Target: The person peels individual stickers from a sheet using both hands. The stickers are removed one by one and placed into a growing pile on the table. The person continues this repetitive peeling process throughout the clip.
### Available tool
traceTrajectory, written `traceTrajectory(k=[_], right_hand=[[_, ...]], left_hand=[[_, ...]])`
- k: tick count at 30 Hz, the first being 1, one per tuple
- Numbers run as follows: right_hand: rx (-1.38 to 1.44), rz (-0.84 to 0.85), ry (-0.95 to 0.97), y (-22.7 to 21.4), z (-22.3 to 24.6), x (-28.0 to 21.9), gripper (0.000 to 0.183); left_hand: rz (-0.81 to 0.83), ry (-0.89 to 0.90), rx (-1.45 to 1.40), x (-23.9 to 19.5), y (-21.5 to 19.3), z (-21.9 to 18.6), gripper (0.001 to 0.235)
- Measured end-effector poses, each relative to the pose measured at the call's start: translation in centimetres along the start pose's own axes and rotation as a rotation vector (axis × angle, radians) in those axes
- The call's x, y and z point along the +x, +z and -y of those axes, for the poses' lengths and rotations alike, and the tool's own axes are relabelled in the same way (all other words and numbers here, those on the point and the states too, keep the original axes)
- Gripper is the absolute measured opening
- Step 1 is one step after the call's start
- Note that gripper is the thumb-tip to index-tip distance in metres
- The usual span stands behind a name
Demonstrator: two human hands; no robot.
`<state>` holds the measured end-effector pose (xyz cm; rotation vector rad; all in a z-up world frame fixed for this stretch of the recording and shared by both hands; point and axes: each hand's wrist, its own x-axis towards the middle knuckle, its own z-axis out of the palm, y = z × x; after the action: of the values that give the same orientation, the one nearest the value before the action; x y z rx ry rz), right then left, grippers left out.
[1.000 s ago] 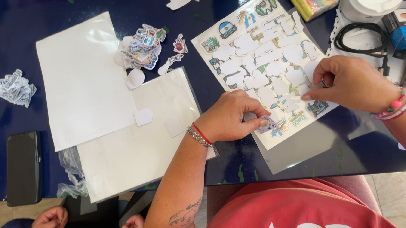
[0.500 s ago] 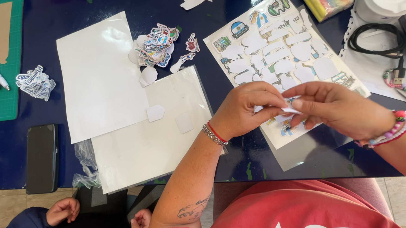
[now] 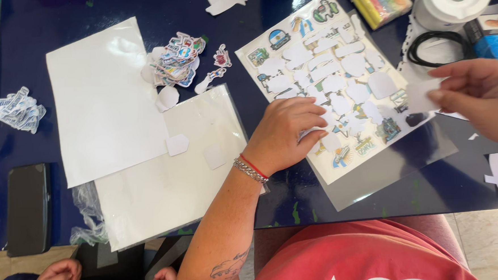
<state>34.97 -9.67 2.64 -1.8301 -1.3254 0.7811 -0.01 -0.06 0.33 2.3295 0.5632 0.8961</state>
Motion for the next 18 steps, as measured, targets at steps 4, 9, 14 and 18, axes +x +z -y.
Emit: traceTrajectory(k=[4,9,14,18], right_hand=[[-0.027,0.125,0.221,0.0,-0.3,0.7,0.027],[0.014,0.198,0.288,1.0,0.7,1.8,0.03],[-0.01,0.205,0.304,1.6,1.2,2.4,0.027],[-0.054,0.195,0.305,1.6,1.2,2.2,0.026]], left_hand=[[0.02,-0.061,0.071,-0.3,0.1,0.1,0.012],[0.066,-0.118,0.101,-0.3,0.2,0.2,0.02],[0.115,-0.155,0.114,-0.2,0.4,0.3,0.024],[0.124,-0.171,0.118,-0.3,0.5,0.3,0.024]])
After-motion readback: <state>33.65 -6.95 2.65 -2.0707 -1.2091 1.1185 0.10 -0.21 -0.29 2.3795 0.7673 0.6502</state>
